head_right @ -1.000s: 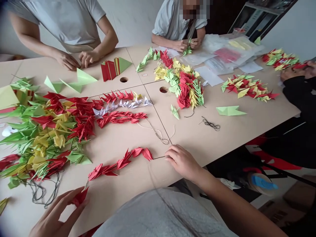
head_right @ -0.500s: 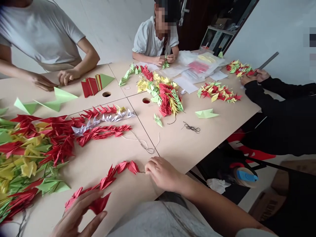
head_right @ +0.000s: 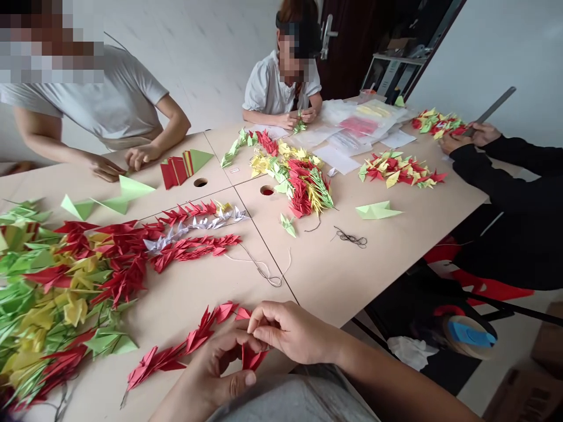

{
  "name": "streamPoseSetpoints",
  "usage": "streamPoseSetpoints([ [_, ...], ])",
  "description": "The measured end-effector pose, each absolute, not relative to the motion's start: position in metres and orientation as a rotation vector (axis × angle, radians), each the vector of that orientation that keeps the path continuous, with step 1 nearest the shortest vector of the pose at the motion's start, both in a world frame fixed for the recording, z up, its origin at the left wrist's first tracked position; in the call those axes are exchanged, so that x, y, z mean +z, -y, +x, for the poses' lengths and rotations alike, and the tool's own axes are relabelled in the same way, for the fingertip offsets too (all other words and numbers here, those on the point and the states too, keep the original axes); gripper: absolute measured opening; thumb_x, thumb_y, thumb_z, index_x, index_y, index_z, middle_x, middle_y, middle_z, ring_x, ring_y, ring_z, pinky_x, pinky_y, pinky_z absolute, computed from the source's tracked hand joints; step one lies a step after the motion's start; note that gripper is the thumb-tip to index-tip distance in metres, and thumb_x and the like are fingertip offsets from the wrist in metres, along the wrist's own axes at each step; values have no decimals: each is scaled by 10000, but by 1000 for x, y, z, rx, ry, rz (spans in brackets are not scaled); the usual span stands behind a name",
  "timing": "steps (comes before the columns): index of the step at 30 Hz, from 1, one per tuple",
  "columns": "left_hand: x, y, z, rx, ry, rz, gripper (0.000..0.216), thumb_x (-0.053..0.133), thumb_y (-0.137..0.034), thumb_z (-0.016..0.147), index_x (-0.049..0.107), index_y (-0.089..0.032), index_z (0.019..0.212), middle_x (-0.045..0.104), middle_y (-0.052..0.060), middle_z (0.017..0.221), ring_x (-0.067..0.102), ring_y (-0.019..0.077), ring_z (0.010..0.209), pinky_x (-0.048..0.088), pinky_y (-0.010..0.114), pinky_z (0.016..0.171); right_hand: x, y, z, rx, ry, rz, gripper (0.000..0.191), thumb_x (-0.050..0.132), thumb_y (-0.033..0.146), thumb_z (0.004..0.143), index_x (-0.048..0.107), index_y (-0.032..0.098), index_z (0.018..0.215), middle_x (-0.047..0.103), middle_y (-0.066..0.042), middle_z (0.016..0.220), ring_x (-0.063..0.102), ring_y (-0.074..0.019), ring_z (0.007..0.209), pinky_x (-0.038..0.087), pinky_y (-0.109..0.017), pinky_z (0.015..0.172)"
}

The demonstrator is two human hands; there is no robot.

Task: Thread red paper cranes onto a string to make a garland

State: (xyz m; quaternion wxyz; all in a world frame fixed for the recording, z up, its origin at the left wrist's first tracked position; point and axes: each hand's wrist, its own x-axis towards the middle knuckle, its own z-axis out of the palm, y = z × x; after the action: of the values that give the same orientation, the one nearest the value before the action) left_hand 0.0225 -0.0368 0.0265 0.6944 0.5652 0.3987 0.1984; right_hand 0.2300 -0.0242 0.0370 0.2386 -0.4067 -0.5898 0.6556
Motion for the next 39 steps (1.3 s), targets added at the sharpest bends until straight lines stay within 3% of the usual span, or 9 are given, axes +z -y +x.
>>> streamPoseSetpoints([
  [5, 23, 41, 14, 493, -929, 1164, 306, 779, -399, 746, 719, -238, 998, 629, 33, 914, 534, 172, 837, 411, 270, 771, 32, 20, 232, 1863, 1541, -1076, 191, 588, 339, 921, 645, 157, 905, 609, 0, 792, 539, -114, 722, 444, -247, 711],
  [12, 26, 44, -2, 675, -930, 986, 338, 829, -427, 685, 747, -259, 966, 583, 24, 890, 490, 147, 786, 385, 257, 727, 23, 17, 235, 1977, 1536, -1123, 319, 631, 424, 886, 700, 164, 1056, 675, -28, 854, 610, -149, 778, 486, -286, 757],
  [17, 31, 44, -5, 756, -879, 910, 308, 831, -396, 694, 756, -252, 956, 568, 19, 841, 490, 134, 754, 377, 250, 696, 29, 16, 235, 1945, 1713, -1148, 283, 645, 417, 868, 746, 160, 929, 730, -68, 921, 655, -206, 879, 485, -310, 803],
  [25, 30, 46, -5, 839, -855, 797, 284, 851, -358, 674, 768, -228, 912, 569, 18, 804, 469, 113, 708, 357, 234, 655, 30, 14, 244, 2041, 1620, -1110, 372, 649, 519, 852, 679, 149, 838, 649, -31, 790, 558, -146, 723, 427, -264, 689],
  [33, 22, 54, -10, 831, -856, 731, 290, 864, -337, 652, 760, -199, 885, 585, 17, 789, 480, 119, 721, 358, 233, 667, 27, 11, 252, 2072, 1501, -922, 322, 644, 468, 881, 644, 164, 774, 572, -10, 744, 482, -120, 671, 388, -256, 652],
  [39, 23, 55, -2, 756, -842, 792, 334, 887, -343, 607, 753, -140, 834, 586, 27, 770, 481, 116, 699, 373, 241, 651, 25, 13, 244, 2129, 1318, -709, 228, 635, 408, 911, 688, 200, 833, 622, -70, 1108, 615, -135, 845, 463, -304, 818],
])
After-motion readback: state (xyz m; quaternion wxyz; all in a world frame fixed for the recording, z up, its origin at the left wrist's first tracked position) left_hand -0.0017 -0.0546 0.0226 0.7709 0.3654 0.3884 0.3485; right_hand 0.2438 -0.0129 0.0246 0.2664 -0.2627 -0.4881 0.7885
